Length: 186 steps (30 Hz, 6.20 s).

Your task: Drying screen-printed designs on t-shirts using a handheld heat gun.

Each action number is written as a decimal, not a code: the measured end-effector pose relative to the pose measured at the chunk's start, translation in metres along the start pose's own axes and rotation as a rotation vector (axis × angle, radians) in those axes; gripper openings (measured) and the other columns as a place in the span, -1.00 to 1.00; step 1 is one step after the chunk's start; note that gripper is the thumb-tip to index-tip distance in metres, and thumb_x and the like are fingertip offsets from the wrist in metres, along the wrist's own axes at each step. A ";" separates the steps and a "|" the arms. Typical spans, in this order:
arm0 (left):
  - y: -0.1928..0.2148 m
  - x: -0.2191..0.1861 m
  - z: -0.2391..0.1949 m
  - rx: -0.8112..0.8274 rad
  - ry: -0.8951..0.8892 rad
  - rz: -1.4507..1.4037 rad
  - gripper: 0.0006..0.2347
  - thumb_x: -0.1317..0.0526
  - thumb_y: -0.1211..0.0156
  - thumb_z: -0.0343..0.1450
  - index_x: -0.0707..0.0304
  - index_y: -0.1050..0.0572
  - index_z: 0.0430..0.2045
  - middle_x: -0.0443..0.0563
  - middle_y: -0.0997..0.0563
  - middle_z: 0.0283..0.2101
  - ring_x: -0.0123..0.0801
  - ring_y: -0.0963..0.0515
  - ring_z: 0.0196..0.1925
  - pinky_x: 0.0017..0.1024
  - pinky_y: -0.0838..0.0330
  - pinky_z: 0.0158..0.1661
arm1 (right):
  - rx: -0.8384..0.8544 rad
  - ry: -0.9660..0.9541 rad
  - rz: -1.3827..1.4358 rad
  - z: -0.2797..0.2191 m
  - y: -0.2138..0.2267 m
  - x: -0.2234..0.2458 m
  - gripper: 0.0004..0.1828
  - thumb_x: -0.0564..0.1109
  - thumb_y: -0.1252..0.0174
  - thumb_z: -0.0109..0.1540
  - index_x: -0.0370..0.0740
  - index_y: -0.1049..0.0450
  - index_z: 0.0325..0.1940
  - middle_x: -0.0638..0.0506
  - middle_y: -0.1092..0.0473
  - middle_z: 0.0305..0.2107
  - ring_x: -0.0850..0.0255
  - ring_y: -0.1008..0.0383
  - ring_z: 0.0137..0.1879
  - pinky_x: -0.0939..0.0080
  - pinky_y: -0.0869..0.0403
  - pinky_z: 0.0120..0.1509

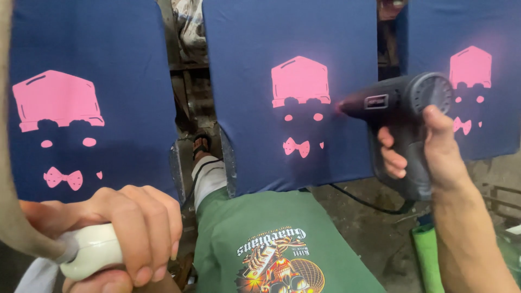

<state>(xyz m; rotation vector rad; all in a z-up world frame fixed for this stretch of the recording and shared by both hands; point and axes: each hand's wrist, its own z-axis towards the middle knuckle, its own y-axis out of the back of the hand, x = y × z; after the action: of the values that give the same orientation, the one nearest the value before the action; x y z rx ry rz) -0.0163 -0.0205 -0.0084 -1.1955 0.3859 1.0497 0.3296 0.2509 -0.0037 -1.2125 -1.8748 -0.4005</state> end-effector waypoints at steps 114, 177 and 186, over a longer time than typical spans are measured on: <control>0.206 -0.273 -0.216 -0.098 -0.164 -0.462 -0.19 0.46 -0.27 0.31 0.03 -0.10 0.55 0.11 -0.65 -0.69 -0.10 -0.58 -0.90 -0.29 -0.59 -0.81 | 0.347 -0.051 0.128 -0.049 -0.442 -0.131 -0.08 0.44 -0.30 0.18 -0.39 -0.25 0.20 0.00 -0.23 -0.44 0.41 -0.13 -0.66 0.42 -0.22 -0.72; 0.226 -0.263 -0.199 -0.059 -0.248 -0.539 -0.17 0.40 -0.22 0.28 0.14 -0.05 0.56 0.03 -0.68 -0.62 -0.23 -0.69 -0.84 -0.36 -0.70 -0.72 | 0.536 -0.181 0.279 -0.050 -0.456 -0.136 0.01 0.32 -0.38 0.27 0.14 0.06 0.60 -0.18 -0.23 -0.44 0.35 -0.13 -0.71 0.40 -0.29 -0.73; 0.214 -0.273 -0.214 -0.262 -0.255 -0.555 -0.14 0.46 -0.23 0.27 -0.10 0.07 0.49 0.15 -0.69 -0.61 -0.18 -0.59 -0.86 -0.33 -0.56 -0.79 | 0.524 -0.115 0.153 -0.013 -0.482 -0.114 -0.13 0.42 -0.30 0.22 -0.46 -0.31 0.11 -0.08 -0.23 -0.48 0.40 -0.12 -0.69 0.43 -0.23 -0.77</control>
<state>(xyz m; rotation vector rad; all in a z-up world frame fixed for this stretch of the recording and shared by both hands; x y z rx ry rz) -0.2735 -0.3369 -0.0087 -1.2797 -0.2825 0.7612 -0.0594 -0.0563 -0.0039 -1.0198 -1.8096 0.2406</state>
